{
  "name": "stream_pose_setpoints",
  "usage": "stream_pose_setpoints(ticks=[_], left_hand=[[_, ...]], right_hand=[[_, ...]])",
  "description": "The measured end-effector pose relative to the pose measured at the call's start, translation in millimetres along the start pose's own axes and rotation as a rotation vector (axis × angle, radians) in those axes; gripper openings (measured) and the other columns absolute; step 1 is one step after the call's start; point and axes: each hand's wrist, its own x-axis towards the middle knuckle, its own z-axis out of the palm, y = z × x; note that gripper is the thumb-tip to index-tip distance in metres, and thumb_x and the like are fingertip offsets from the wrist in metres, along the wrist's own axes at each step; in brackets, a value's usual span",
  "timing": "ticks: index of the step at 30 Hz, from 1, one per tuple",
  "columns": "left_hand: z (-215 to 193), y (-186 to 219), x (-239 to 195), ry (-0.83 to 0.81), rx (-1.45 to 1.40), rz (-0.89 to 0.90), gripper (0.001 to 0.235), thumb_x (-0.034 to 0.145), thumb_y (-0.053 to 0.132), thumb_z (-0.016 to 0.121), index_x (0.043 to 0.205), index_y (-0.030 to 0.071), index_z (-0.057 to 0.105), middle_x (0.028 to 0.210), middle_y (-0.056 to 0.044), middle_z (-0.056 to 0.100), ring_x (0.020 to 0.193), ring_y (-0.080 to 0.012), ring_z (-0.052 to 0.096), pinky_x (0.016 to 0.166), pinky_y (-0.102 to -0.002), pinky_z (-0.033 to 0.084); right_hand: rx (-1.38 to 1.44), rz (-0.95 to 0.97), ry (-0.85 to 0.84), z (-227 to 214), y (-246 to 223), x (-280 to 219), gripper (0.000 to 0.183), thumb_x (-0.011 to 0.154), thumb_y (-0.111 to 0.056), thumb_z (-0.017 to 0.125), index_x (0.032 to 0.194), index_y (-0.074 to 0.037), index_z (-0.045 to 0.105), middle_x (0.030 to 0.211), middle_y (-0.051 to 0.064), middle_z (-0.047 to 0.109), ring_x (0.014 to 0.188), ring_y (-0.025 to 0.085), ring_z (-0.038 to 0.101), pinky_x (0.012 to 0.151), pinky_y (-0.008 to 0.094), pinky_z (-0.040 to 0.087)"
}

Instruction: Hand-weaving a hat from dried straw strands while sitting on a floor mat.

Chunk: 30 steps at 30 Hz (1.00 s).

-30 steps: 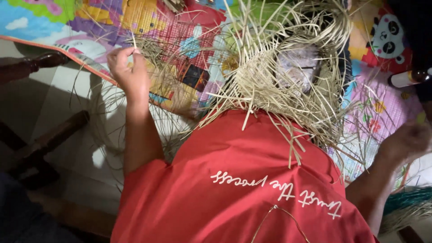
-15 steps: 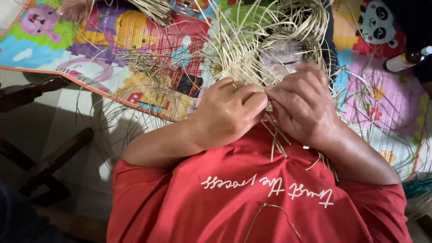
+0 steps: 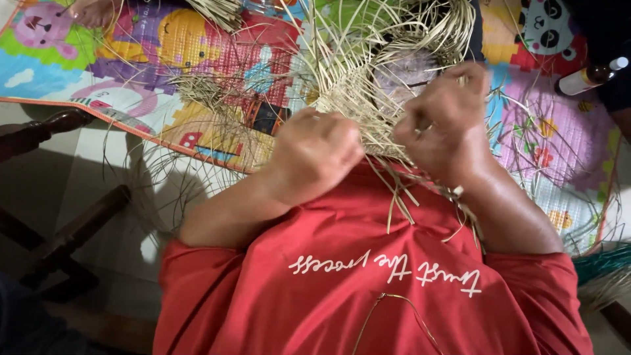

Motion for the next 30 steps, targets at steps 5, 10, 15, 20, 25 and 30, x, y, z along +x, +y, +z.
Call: stream_pose_setpoints(ticks=[5, 10, 15, 20, 25, 30], left_hand=[[-21.7, -28.0, -27.1, 0.179, 0.022, -0.126, 0.03, 0.076, -0.01, 0.074, 0.094, 0.006, 0.056, 0.08, -0.006, 0.058, 0.063, -0.0215, 0.053, 0.059, -0.037, 0.048], [-53.4, -38.2, -49.9, 0.206, 0.184, -0.261, 0.021, 0.081, -0.012, 0.07, 0.096, 0.0, 0.061, 0.085, -0.012, 0.057, 0.072, -0.0299, 0.054, 0.068, -0.044, 0.046], [-79.2, -60.8, -75.2, 0.316, 0.307, -0.249, 0.023, 0.085, -0.022, 0.059, 0.096, -0.002, 0.057, 0.078, -0.008, 0.05, 0.061, -0.0201, 0.041, 0.054, -0.036, 0.039], [-106.9, -62.0, -83.0, 0.392, 0.374, -0.174, 0.026, 0.079, -0.023, 0.05, 0.094, -0.003, 0.056, 0.079, -0.01, 0.05, 0.06, -0.0226, 0.035, 0.088, -0.041, 0.049], [-118.1, -81.6, -102.2, 0.445, 0.278, -0.183, 0.022, 0.093, -0.028, 0.052, 0.105, -0.011, 0.053, 0.091, -0.018, 0.049, 0.069, -0.0285, 0.045, 0.064, -0.04, 0.046], [-123.8, -57.8, -99.5, 0.505, 0.309, -0.364, 0.005, 0.107, -0.017, 0.053, 0.109, -0.016, 0.057, 0.085, -0.024, 0.053, 0.066, -0.0299, 0.041, 0.064, -0.043, 0.038]], right_hand=[[-0.096, 0.088, 0.135, -15.2, 34.0, -24.3, 0.025, 0.078, 0.019, 0.067, 0.088, -0.002, 0.059, 0.075, 0.008, 0.058, 0.081, 0.026, 0.05, 0.102, 0.048, 0.037], [-0.11, 0.148, 0.061, -15.6, 33.7, -27.1, 0.021, 0.077, 0.013, 0.067, 0.079, -0.005, 0.058, 0.075, 0.007, 0.056, 0.079, 0.024, 0.042, 0.098, 0.046, 0.036], [-0.094, 0.07, 0.143, -33.7, 34.0, -20.0, 0.023, 0.071, 0.013, 0.064, 0.075, -0.006, 0.051, 0.083, 0.011, 0.058, 0.09, 0.031, 0.047, 0.102, 0.047, 0.034], [-0.199, 0.113, 0.22, -55.7, 42.4, -35.8, 0.024, 0.071, 0.014, 0.067, 0.082, -0.002, 0.054, 0.089, 0.015, 0.059, 0.096, 0.034, 0.042, 0.1, 0.045, 0.031], [-0.216, 0.061, 0.394, -75.9, 72.8, -75.2, 0.023, 0.073, 0.026, 0.058, 0.082, 0.007, 0.05, 0.088, 0.024, 0.058, 0.074, 0.033, 0.044, 0.067, 0.046, 0.039], [-0.309, 0.373, 0.484, -95.9, 89.2, -137.2, 0.012, 0.106, 0.014, 0.052, 0.097, 0.014, 0.06, 0.09, 0.023, 0.066, 0.068, 0.025, 0.056, 0.064, 0.037, 0.049]])
